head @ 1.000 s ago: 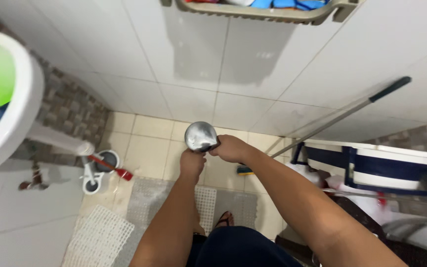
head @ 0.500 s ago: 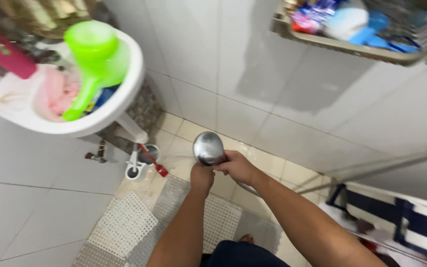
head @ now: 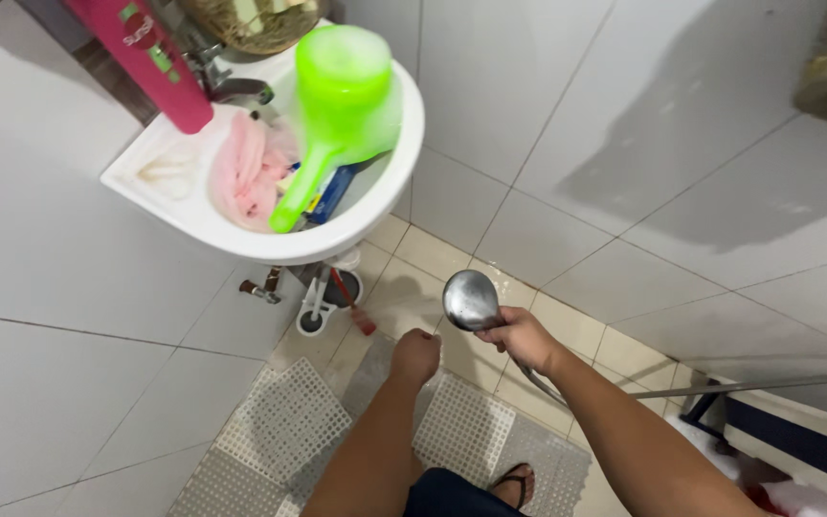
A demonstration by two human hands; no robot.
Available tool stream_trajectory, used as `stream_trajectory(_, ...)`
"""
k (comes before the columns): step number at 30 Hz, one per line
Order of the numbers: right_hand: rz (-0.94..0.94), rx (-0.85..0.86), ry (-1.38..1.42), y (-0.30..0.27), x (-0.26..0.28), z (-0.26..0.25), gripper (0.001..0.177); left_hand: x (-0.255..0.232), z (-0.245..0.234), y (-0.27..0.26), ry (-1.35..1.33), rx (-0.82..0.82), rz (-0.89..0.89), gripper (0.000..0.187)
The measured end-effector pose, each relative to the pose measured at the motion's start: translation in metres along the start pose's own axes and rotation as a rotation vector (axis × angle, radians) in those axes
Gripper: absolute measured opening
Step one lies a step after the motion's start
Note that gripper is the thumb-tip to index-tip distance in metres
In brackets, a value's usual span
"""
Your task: The person cleans a bathroom floor by spraying water with a handheld shower head, scrubbing tiles with a floor brush, and moving plastic floor mats to clean underneath them.
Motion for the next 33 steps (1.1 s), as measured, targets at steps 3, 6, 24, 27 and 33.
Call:
stream_trajectory(3, -0.010, -0.062, -0.038, 0.009, 0.000, 0.011, 0.015, 0.013, 0.001, 0.002, 0.104, 0.086, 0.038, 0.039)
stream_trajectory(6, -0.019, -0.044, -0.098, 0.013, 0.005, 0.021, 0.018, 0.012, -0.003, -0.001, 0.188, 0.154, 0.074, 0.041)
stream_trajectory(24, 0.188, -0.380, -0.545, -0.074, -0.017, -0.028, 0.036, -0.035, 0.079, -0.048, -0.032, 0.148, -0.007, 0.035)
stream_trajectory(27, 0.057, -0.337, -0.371, -0.095, -0.012, -0.035, 0.030, -0.044, 0.097, -0.042, -0.387, 0.128, -0.073, 0.033)
stream_trajectory(33, -0.028, -0.403, -0.534, -0.129, 0.029, -0.042, 0.035, -0.084, 0.084, -0.024, -1.420, 0.221, -0.256, 0.035)
Point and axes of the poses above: each hand's wrist, its own y-axis towards the middle knuckle, its own z-axis out of the palm, x = y × z, the point moved 6 cm from there along y, towards the middle knuckle, and after that the axes turned 12 degrees about -y, right-handed, at the moved point
